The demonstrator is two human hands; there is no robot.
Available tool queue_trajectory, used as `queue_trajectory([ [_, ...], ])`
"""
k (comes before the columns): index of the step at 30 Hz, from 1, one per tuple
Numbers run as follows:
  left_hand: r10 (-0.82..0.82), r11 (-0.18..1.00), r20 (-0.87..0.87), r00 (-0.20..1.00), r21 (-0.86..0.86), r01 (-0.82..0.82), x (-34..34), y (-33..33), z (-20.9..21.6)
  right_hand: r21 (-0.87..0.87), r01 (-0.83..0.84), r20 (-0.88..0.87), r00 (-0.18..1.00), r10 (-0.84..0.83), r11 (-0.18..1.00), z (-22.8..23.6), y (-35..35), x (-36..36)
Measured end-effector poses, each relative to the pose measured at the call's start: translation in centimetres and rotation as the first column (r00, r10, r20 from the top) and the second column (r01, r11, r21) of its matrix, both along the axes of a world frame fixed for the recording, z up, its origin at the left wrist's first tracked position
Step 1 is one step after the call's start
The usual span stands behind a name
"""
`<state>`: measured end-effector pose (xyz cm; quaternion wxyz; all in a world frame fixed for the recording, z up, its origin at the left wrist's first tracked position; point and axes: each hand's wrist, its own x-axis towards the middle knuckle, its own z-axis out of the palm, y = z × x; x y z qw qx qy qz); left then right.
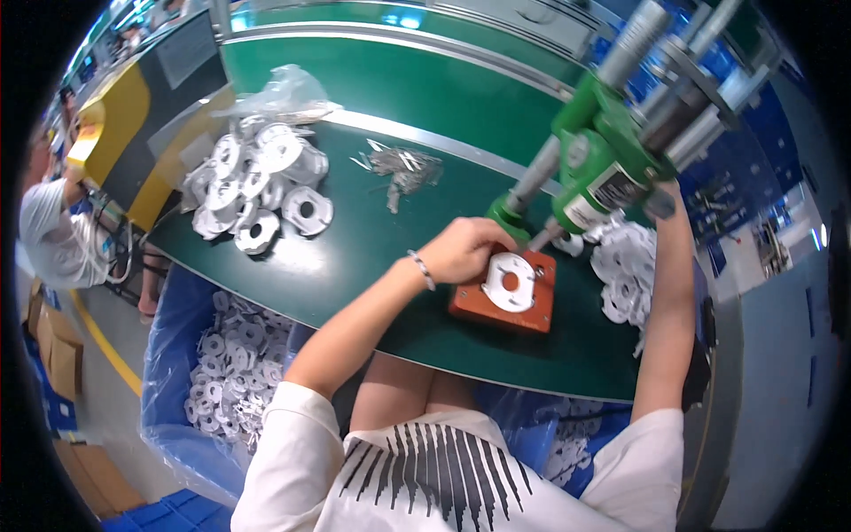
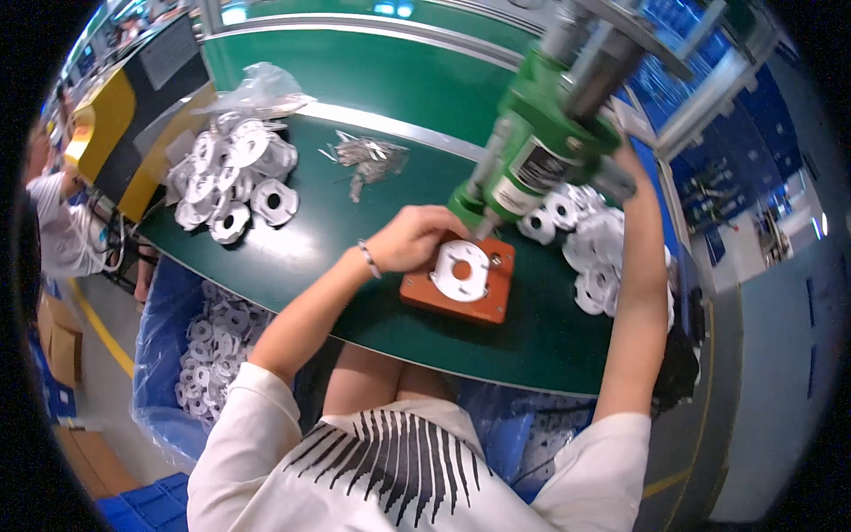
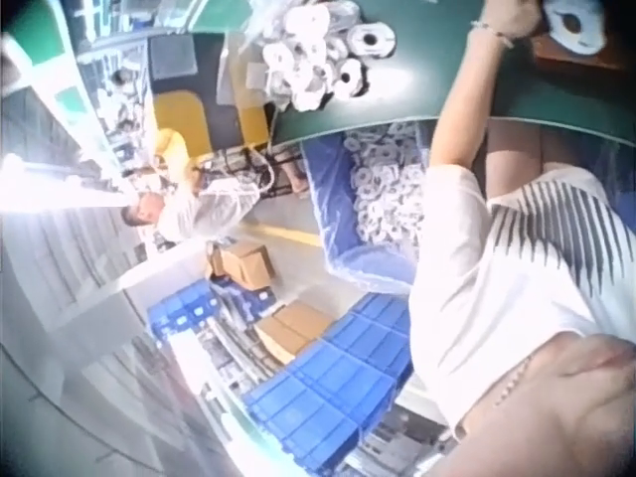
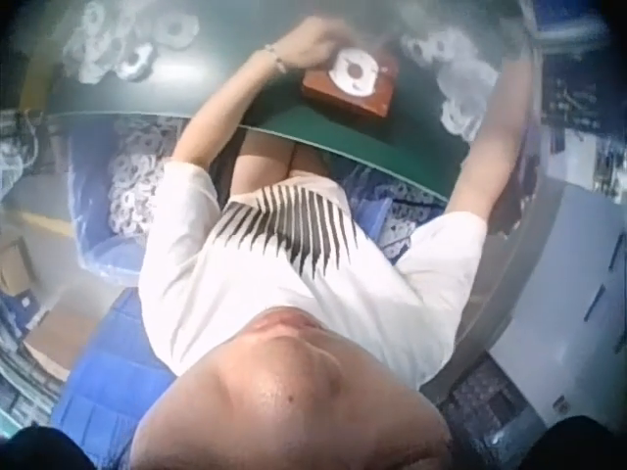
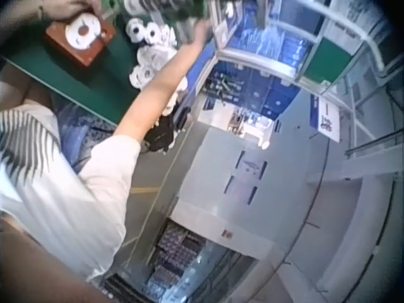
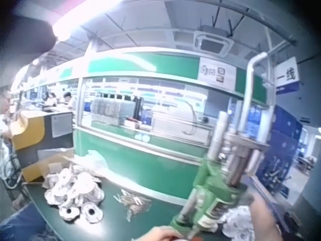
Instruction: The person processes white plastic components using a manual press machine.
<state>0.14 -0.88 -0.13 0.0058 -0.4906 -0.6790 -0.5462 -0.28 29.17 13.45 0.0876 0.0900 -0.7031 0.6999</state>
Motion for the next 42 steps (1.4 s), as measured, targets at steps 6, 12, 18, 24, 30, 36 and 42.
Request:
queue_trajectory([
  [6,0.055,0.997,-0.282,0.958,-0.040,-0.069,1.0,-0.6,0.7,-0.072,0.324,0.121,0.942,-0.314,0.943,-11.0,1.1,4.0],
  [12,0.050,0.997,0.037,0.998,0.058,-0.052,0.9,-0.7,1.4,0.788,0.578,-0.485,0.794,-0.366,0.212,-16.3,-2.1,6.1],
  [18,0.465,0.829,0.034,0.884,0.334,-0.449,-1.2,-4.0,1.9,0.928,0.348,-0.290,0.901,-0.324,0.136,-17.2,-1.9,6.8],
  [24,0.914,0.374,-0.313,0.257,0.410,-0.832,-9.4,-17.7,4.6,0.882,0.465,-0.402,0.824,-0.399,0.071,-16.4,-1.7,6.7],
  [30,0.860,-0.098,-0.504,-0.075,-0.019,-0.995,-13.2,-25.2,3.4,0.948,0.317,-0.268,0.851,-0.452,0.034,-15.7,-1.7,7.0],
  [36,0.711,-0.336,-0.682,-0.172,-0.114,-0.935,-14.6,-25.0,1.8,0.850,0.518,-0.459,0.816,-0.350,0.092,-15.2,-1.6,6.5],
  [42,0.787,0.482,-0.586,0.193,0.389,-0.785,-9.2,-15.6,6.0,0.489,0.803,-0.798,0.570,-0.197,0.341,-13.2,-3.6,8.8],
])
